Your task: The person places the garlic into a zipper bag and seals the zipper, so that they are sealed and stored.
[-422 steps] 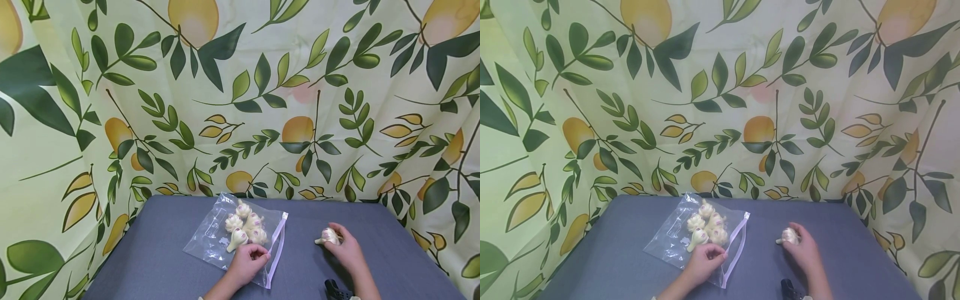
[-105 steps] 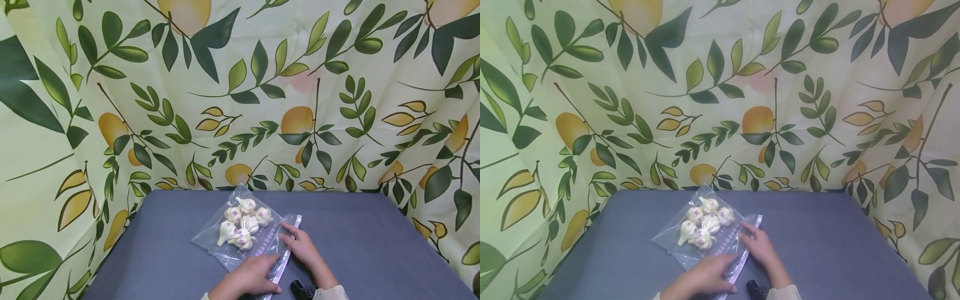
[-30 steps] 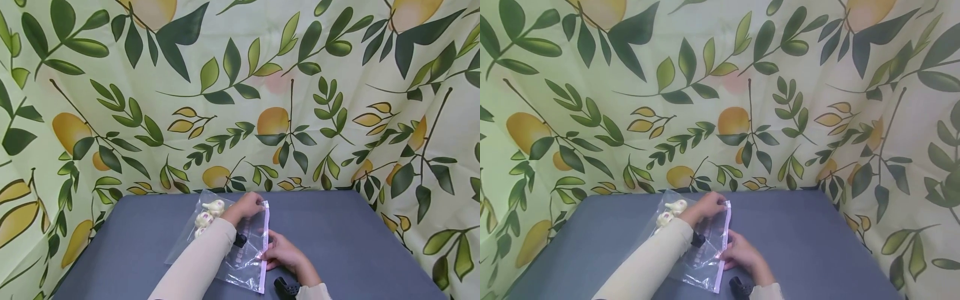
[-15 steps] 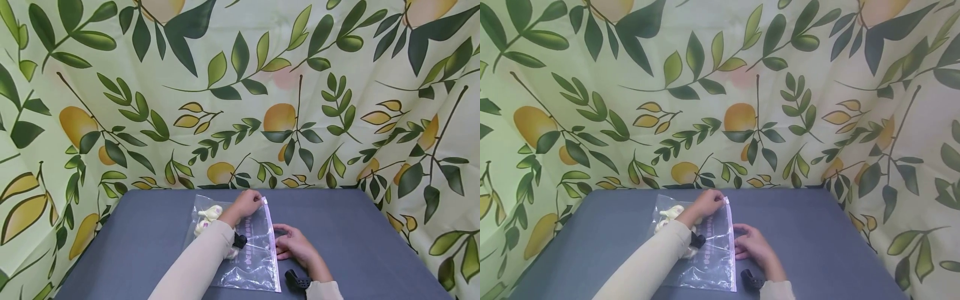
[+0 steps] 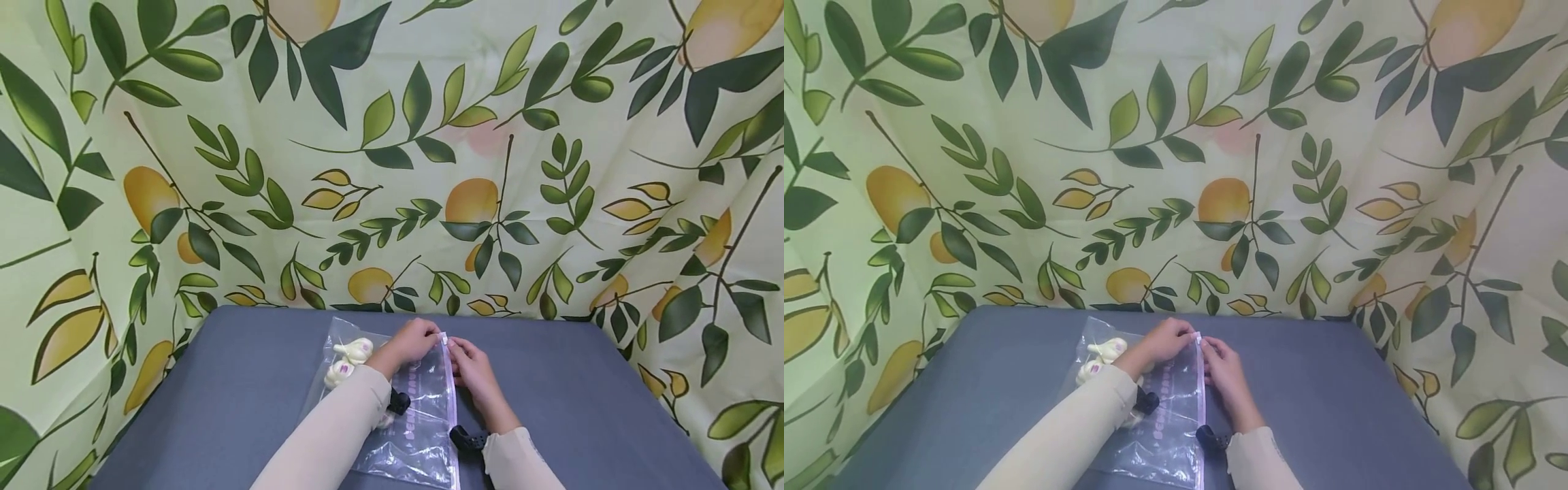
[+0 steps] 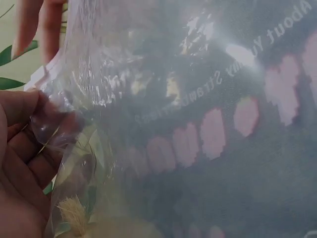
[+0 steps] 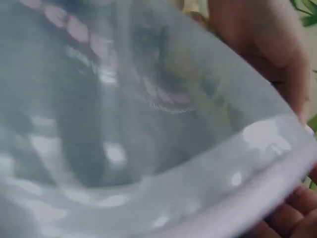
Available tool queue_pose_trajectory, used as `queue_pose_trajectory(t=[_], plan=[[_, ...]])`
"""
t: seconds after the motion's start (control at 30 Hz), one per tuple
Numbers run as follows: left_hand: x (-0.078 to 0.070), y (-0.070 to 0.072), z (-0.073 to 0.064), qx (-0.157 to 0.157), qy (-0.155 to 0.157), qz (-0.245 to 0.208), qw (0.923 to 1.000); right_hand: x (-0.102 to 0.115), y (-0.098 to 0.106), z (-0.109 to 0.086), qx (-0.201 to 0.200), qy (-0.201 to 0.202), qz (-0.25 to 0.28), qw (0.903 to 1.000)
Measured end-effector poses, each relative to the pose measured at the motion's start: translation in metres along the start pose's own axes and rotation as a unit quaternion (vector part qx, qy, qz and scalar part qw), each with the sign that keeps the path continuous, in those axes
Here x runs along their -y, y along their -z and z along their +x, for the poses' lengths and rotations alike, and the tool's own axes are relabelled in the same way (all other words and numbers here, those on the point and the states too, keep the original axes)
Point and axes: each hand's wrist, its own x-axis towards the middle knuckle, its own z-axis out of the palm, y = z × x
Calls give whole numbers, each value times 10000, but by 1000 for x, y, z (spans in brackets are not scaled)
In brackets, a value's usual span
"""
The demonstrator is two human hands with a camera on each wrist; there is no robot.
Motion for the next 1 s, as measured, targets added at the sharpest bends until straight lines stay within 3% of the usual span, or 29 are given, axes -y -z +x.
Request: queue_pose_trajectory(t=[0.17,0.37,0.7,1.0], plan=[[3,-3,0,-75,38,-215,9997,5,-4,12,-224,553,-519,9969],[3,-4,-3,-66,113,-531,9985,11,-3,11,-140,420,-571,9974],[7,-6,0,-102,69,-411,9991,7,1,1,320,-62,-250,9992],[8,-8,0,-224,25,-543,9983,-4,2,-1,436,-16,-102,9990]])
